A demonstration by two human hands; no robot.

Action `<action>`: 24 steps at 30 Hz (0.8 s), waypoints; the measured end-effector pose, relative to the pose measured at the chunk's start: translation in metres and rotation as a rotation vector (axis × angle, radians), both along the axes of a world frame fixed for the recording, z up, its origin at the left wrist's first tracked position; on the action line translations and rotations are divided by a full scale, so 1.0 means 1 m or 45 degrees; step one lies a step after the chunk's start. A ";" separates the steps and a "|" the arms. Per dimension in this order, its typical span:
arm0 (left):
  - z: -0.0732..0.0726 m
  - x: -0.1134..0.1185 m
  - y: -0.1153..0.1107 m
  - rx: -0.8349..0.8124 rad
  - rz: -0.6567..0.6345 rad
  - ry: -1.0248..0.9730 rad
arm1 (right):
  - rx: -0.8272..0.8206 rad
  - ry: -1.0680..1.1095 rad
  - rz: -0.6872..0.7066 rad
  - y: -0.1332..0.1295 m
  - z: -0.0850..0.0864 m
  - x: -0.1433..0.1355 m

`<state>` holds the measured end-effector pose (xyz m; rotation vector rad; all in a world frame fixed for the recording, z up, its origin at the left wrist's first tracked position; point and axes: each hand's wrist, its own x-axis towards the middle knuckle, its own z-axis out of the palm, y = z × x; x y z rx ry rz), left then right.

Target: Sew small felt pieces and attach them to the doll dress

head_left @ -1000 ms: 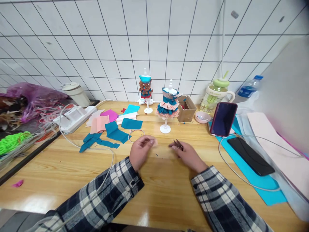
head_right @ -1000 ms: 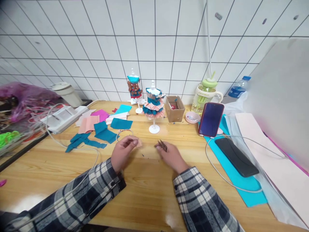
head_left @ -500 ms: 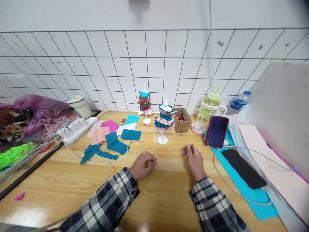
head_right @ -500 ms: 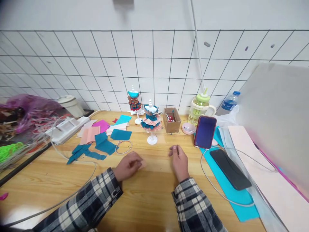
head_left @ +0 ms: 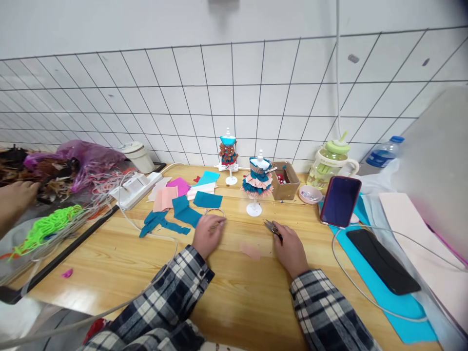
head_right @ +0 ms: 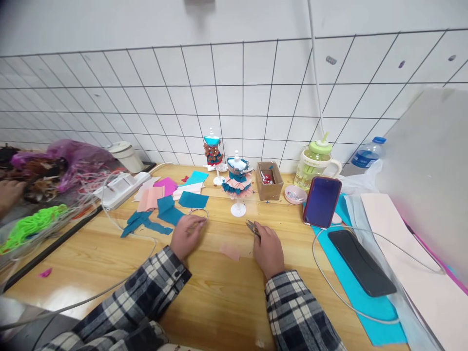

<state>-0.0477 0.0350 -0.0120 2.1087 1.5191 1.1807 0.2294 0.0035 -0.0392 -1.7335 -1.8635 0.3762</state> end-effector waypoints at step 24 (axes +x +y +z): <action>-0.001 -0.099 -0.004 -0.155 0.421 0.749 | -0.121 0.130 -0.005 0.004 0.003 0.003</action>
